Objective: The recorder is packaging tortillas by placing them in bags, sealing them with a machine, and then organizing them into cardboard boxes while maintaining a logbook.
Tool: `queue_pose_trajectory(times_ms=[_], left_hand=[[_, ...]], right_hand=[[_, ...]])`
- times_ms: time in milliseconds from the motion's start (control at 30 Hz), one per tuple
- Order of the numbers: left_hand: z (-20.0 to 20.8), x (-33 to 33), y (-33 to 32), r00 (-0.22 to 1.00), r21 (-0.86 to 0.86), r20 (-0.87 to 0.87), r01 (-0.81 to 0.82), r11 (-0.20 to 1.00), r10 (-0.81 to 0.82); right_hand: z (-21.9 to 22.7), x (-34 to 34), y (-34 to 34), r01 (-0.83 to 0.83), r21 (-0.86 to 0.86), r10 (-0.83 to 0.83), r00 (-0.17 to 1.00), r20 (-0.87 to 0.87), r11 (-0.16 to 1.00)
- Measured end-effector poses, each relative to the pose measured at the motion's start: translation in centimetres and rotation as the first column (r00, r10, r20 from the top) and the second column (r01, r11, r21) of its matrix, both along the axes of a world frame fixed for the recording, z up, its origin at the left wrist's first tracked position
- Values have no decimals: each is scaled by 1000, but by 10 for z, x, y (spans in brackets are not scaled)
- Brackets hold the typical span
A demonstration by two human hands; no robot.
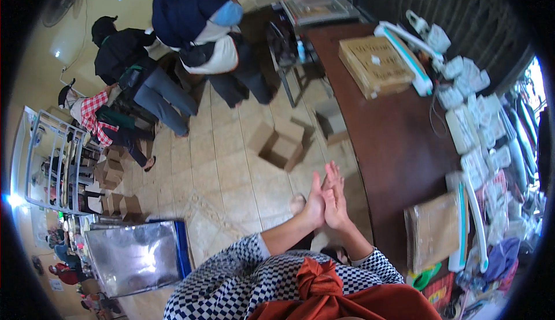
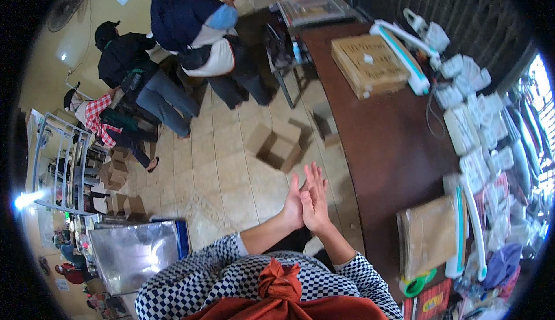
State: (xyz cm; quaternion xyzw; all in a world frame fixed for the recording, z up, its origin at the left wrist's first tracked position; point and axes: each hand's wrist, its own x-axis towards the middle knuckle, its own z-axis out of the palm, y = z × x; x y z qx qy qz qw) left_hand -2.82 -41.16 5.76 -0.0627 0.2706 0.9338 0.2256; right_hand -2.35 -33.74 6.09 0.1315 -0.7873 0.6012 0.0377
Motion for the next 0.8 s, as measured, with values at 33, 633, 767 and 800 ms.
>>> queue_pose_trajectory(times_ms=[33,633,767,800], left_hand=[[0,-7,-18,1000,-46,31,-1,999,2],[-167,-99,-292,953,-995,-2,-31,91,302],[-215,-54,-313,899,-986,165,140,92,407],[-220,-55,-305,866,-971,231,180,156,444]], right_hand=[[-10,-17,-15,-26,-39,28,998,51,999],[-123,-216,-137,-266,164,22,581,814,950],[-218,-266,-143,-330,402,-63,702,709,855],[-266,-274,-137,-240,538,-148,802,579,808]])
